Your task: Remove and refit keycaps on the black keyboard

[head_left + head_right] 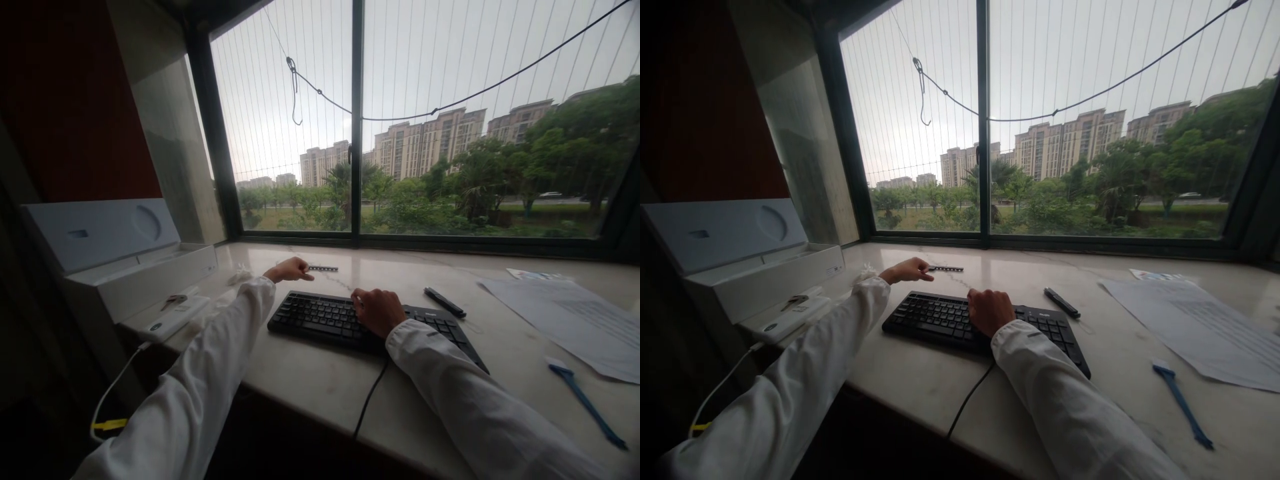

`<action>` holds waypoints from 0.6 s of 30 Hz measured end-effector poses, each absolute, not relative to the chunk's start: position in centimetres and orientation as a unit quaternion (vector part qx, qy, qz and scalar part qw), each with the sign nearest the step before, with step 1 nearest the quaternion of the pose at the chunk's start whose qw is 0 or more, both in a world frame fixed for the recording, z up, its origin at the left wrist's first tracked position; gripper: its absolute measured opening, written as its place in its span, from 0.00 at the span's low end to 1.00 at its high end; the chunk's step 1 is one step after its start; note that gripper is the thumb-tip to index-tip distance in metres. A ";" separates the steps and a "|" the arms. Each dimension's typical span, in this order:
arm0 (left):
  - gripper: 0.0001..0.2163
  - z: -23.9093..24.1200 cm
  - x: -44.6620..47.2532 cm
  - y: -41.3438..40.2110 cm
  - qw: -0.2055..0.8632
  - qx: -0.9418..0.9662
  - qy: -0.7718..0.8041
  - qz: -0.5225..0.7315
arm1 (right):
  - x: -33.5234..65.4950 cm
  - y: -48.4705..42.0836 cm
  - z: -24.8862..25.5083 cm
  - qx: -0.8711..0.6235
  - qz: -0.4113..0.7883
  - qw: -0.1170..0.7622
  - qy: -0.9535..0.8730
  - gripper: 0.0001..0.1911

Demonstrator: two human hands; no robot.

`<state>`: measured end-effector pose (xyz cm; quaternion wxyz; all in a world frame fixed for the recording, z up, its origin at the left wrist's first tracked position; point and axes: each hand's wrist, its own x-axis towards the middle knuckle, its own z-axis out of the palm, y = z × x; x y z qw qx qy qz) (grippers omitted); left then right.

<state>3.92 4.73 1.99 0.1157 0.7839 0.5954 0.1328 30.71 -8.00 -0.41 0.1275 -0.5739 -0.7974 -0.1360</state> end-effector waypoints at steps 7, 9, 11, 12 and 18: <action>0.12 0.6 2.7 7.9 -0.022 0.711 0.692 0.122 | 30.4 -8.4 0.1 -0.568 -0.132 0.125 -0.802 0.21; 0.12 0.1 2.9 8.5 -0.047 0.702 0.703 0.108 | 30.4 -8.4 0.1 -0.566 -0.129 0.126 -0.804 0.21; 0.14 -0.2 3.2 9.2 -0.067 0.698 0.707 0.094 | 30.4 -8.4 0.1 -0.564 -0.127 0.129 -0.806 0.20; 0.15 -0.3 3.4 9.6 -0.076 0.698 0.707 0.087 | 30.5 -8.3 0.0 -0.562 -0.125 0.130 -0.807 0.20; 0.14 -0.6 4.6 11.1 -0.128 0.743 0.656 0.036 | 30.7 -7.9 -0.4 -0.538 -0.125 0.153 -0.819 0.15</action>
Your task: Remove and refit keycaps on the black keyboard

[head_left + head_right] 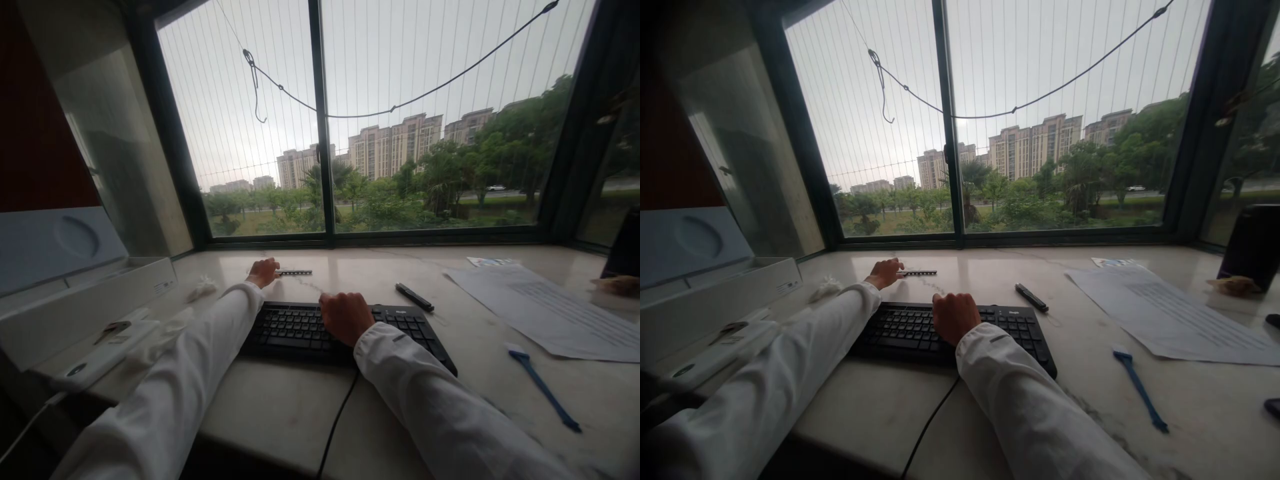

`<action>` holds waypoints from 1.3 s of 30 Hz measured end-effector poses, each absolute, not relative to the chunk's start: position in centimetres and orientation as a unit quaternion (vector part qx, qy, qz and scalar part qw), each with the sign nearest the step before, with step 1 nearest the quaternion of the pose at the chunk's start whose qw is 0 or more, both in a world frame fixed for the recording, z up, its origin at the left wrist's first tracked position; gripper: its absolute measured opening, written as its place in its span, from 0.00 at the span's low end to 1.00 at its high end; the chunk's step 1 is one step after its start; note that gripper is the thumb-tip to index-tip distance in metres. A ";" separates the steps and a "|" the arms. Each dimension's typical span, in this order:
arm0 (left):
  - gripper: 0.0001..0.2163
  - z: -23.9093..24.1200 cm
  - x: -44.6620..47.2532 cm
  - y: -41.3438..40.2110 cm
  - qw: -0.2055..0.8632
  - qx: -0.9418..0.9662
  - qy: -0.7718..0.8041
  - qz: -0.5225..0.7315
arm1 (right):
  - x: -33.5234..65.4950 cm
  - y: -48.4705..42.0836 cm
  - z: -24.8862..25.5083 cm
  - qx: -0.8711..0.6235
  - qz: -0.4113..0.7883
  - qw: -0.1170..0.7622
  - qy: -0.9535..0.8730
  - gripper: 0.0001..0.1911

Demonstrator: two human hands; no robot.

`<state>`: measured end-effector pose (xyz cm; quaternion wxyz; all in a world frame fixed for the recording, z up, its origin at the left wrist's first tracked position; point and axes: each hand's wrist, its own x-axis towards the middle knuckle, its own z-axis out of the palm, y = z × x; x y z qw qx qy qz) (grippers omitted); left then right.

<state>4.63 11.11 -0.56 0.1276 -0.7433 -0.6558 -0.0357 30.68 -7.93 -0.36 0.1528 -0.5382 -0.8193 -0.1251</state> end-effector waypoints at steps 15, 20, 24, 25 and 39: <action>0.12 -0.9 5.1 10.4 0.197 -0.806 -0.553 -0.076 | 30.7 -7.8 -0.5 -0.534 -0.126 0.161 -0.820 0.16; 0.12 1.3 6.5 8.4 0.209 -0.809 -0.530 -0.146 | 30.5 -7.6 -0.8 -0.539 -0.126 0.153 -0.819 0.16; 0.11 3.2 9.4 5.2 0.197 -0.822 -0.468 -0.257 | 30.6 -7.3 -1.1 -0.555 -0.128 0.170 -0.804 0.17; 0.10 3.5 10.3 4.2 0.188 -0.826 -0.445 -0.289 | 30.7 -7.2 -1.1 -0.560 -0.130 0.177 -0.799 0.17; 0.06 -1.6 12.4 -1.0 0.090 -0.838 -0.317 -0.435 | 31.7 -6.1 -1.4 -0.579 -0.154 0.227 -0.768 0.22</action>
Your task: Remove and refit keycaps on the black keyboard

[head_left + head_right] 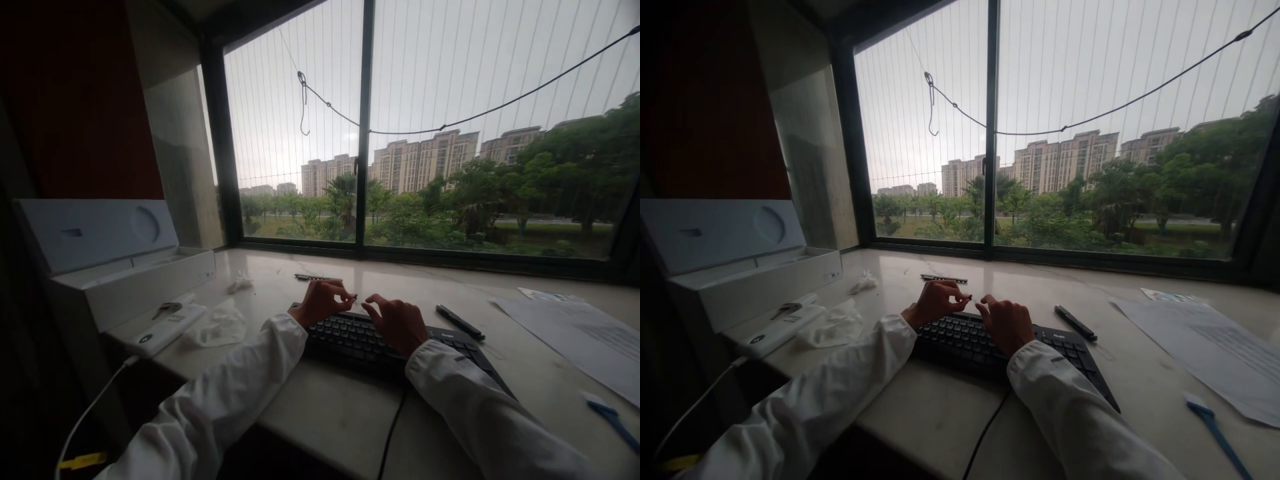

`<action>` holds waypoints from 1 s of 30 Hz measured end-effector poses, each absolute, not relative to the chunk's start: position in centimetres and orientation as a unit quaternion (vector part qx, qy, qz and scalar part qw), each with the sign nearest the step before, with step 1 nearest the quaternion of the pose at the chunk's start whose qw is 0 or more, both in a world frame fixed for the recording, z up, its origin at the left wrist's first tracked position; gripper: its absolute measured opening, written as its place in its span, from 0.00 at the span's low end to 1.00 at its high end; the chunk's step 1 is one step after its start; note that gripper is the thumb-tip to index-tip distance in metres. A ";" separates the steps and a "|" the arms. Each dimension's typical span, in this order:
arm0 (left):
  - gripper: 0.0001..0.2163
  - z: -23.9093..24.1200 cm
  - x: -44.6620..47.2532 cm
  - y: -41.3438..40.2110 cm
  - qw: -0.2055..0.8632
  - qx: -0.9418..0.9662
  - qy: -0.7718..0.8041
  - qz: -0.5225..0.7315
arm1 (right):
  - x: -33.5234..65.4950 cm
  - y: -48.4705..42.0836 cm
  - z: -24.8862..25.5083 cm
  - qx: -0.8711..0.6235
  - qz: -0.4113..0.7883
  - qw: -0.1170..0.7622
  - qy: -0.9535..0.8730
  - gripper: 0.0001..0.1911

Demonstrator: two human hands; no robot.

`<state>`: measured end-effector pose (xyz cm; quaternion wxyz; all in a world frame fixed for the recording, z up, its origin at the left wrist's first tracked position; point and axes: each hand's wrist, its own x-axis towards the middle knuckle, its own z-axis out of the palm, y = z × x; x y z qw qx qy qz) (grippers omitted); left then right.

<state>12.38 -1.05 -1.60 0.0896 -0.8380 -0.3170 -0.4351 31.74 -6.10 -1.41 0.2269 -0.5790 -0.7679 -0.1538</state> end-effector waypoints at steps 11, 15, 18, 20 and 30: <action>0.09 -1.2 11.9 -2.0 0.239 -0.832 -0.234 -0.443 | 30.7 -5.0 -1.6 -0.497 0.199 0.426 -0.730 0.25; 0.08 -1.5 11.8 -1.8 0.284 -0.826 -0.199 -0.445 | 30.9 -4.8 -1.7 -0.467 0.265 0.454 -0.711 0.28; 0.08 -1.6 11.8 -1.5 0.277 -0.825 -0.198 -0.450 | 31.0 -4.8 -1.8 -0.461 0.278 0.458 -0.708 0.29; 0.08 -1.6 11.8 -1.4 0.256 -0.831 -0.207 -0.449 | 30.9 -4.8 -1.8 -0.459 0.268 0.457 -0.713 0.28; 0.14 -0.7 12.0 -2.5 0.166 -0.855 -0.268 -0.411 | 30.8 -4.8 -2.2 -0.479 0.217 0.420 -0.740 0.22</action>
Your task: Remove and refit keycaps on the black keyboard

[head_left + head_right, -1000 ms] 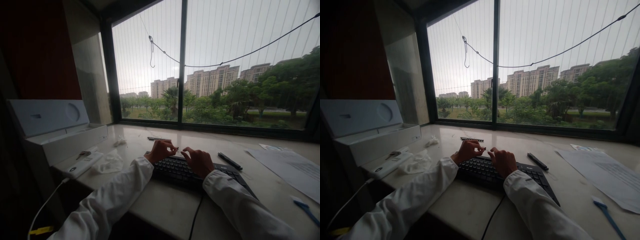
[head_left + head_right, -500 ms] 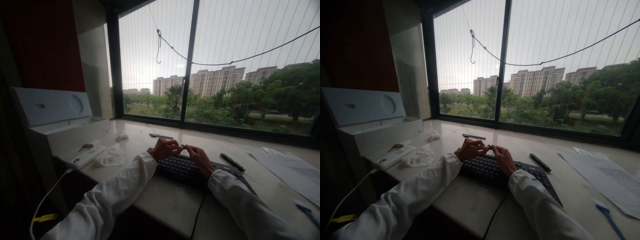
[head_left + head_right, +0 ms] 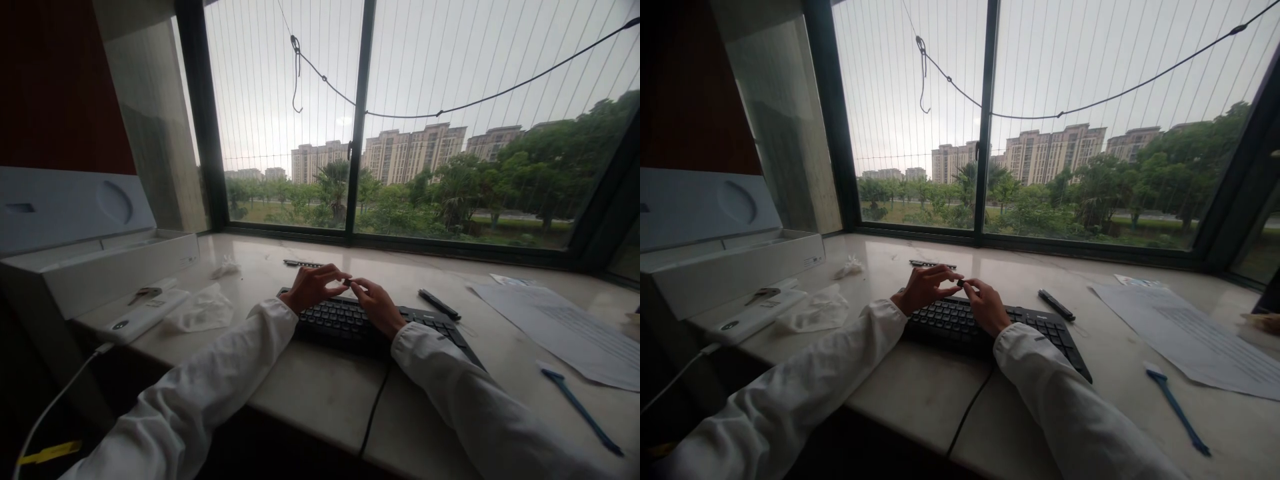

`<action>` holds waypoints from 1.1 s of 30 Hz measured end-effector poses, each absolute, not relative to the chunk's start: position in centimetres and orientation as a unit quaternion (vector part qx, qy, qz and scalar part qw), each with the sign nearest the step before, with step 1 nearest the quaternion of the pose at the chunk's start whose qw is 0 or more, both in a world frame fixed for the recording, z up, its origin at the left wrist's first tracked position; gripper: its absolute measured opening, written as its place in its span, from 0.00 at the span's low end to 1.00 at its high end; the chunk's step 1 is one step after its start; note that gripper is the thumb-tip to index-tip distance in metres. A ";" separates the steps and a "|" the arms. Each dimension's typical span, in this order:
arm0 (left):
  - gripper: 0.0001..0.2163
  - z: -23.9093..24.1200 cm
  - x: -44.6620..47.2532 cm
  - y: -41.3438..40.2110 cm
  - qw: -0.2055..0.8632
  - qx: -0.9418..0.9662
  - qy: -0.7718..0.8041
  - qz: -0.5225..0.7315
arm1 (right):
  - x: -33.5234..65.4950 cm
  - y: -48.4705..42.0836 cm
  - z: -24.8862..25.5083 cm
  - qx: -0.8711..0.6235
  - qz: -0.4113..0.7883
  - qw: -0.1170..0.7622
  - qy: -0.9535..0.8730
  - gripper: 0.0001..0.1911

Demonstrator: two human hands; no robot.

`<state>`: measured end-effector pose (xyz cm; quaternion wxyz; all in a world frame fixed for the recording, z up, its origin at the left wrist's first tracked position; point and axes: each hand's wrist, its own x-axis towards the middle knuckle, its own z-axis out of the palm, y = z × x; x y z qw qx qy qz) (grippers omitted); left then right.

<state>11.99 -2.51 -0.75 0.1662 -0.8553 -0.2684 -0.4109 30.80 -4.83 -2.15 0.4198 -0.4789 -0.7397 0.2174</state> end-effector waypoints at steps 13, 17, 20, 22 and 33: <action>0.11 2.4 8.5 -1.1 0.033 -0.904 -0.293 -0.310 | 30.4 -6.0 -2.1 -0.527 0.142 0.371 -0.751 0.18; 0.12 2.8 5.3 0.3 -0.123 -0.905 -0.358 -0.193 | 30.2 -6.2 -2.1 -0.540 0.101 0.333 -0.766 0.16; 0.14 2.7 4.0 0.7 -0.227 -0.879 -0.406 -0.106 | 30.1 -6.3 -2.3 -0.541 0.075 0.316 -0.776 0.14; 0.14 2.7 3.7 0.7 -0.258 -0.866 -0.422 -0.079 | 30.1 -6.3 -2.3 -0.540 0.065 0.308 -0.781 0.14; 0.15 2.6 3.3 1.0 -0.248 -0.868 -0.427 -0.052 | 30.1 -6.5 -2.4 -0.540 0.047 0.284 -0.791 0.13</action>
